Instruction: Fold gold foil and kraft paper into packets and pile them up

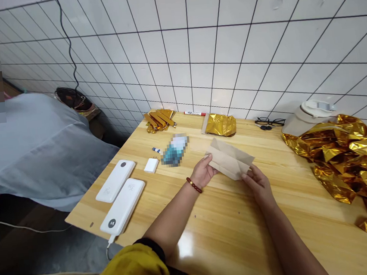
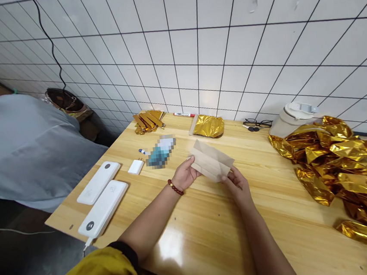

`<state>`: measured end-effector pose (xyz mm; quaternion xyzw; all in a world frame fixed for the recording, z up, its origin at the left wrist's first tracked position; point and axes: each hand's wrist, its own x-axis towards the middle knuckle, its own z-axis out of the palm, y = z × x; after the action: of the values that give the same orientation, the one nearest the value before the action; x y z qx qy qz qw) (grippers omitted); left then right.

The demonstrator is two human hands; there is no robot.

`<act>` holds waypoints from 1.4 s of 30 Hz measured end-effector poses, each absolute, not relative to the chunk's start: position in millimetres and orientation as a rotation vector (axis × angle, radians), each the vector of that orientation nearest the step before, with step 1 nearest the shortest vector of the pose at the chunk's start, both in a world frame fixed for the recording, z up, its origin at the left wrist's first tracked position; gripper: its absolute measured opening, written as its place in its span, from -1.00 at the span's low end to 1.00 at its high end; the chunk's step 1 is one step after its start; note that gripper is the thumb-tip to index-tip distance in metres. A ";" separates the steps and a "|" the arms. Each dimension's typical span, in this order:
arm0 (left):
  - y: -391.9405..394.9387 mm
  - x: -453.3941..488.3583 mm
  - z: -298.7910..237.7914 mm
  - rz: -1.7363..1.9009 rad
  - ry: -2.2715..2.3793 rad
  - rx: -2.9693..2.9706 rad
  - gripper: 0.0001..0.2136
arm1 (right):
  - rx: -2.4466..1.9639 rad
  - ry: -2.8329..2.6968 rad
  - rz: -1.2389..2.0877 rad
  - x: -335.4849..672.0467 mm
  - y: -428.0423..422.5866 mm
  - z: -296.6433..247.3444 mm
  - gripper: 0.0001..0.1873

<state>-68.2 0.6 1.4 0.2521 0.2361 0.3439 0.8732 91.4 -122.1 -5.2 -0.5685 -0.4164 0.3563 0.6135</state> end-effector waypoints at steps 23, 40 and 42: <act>-0.8 -71.4 3.0 0.667 0.413 0.565 -0.58 | -1.464 -1.269 0.469 94.5 -117.0 -20.1 -0.73; -4.6 -67.6 4.8 0.739 0.496 0.549 -0.72 | -1.494 -0.837 0.506 92.5 -117.3 -13.4 -0.66; -4.6 -67.1 6.2 0.756 0.504 0.508 -0.76 | -1.492 -0.785 0.596 91.4 -116.9 -14.1 -0.43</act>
<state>-67.1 -4.6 6.2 0.2425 0.2406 0.3612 0.8677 91.4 -116.9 -14.1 -0.6504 -0.3424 0.2599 0.6262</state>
